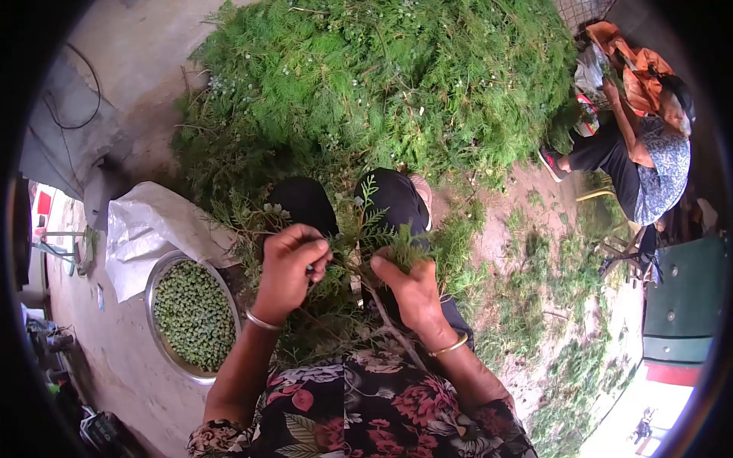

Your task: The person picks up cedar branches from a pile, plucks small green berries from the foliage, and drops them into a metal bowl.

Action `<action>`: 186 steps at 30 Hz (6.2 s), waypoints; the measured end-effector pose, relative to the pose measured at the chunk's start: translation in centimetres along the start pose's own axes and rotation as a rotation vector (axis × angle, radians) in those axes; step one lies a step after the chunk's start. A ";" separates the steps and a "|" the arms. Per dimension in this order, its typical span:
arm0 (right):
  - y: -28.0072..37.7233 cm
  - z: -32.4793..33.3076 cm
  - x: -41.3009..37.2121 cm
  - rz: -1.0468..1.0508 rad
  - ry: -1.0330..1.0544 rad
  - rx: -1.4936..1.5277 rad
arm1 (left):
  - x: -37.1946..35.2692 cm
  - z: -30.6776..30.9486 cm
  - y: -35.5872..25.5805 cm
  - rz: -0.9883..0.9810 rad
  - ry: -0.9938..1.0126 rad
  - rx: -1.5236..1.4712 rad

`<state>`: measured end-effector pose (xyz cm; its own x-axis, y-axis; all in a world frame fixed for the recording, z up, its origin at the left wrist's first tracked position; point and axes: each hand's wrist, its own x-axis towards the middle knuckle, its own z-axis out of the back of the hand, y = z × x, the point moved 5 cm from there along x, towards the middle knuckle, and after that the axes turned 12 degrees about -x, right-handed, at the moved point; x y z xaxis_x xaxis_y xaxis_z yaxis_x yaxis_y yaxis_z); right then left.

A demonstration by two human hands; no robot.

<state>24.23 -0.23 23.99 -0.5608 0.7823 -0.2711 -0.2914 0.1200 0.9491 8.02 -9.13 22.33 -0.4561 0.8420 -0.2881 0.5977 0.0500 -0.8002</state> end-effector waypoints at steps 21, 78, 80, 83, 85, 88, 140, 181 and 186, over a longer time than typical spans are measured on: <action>1.5 -3.9 3.1 -0.004 0.045 0.377 | -2.1 0.2 0.8 -0.091 0.016 0.089; 2.0 -2.2 -0.3 0.218 0.126 -0.088 | -2.4 5.2 -2.0 0.037 -0.037 -0.694; 1.9 -2.3 0.0 0.213 0.122 -0.079 | -3.5 3.3 -1.9 0.027 -0.004 -0.651; 1.8 -2.2 0.1 0.227 0.097 -0.064 | -4.8 1.0 -0.4 0.031 0.005 -0.543; 2.0 -2.3 0.1 0.234 0.090 -0.084 | -5.0 0.3 0.6 -0.025 -0.123 -0.243; 1.6 -2.5 0.1 0.230 0.093 -0.148 | -4.6 -1.2 0.6 -0.032 -0.173 -0.275; 3.2 -1.9 -4.7 0.724 0.345 -0.743 | 0.9 -0.4 -4.0 -0.434 0.094 1.198; 1.7 -0.7 -4.7 0.512 0.153 -0.412 | -4.9 5.8 -2.1 -0.115 -0.018 -0.479; 1.6 -0.6 -4.3 0.390 0.103 -0.448 | -7.9 6.5 -2.9 -0.266 -0.035 0.435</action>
<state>25.73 -3.81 26.60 -0.7580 0.6505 0.0483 -0.3342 -0.4509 0.8276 5.59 -19.42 23.55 -0.5816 0.8116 -0.0559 0.1313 0.0258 -0.9910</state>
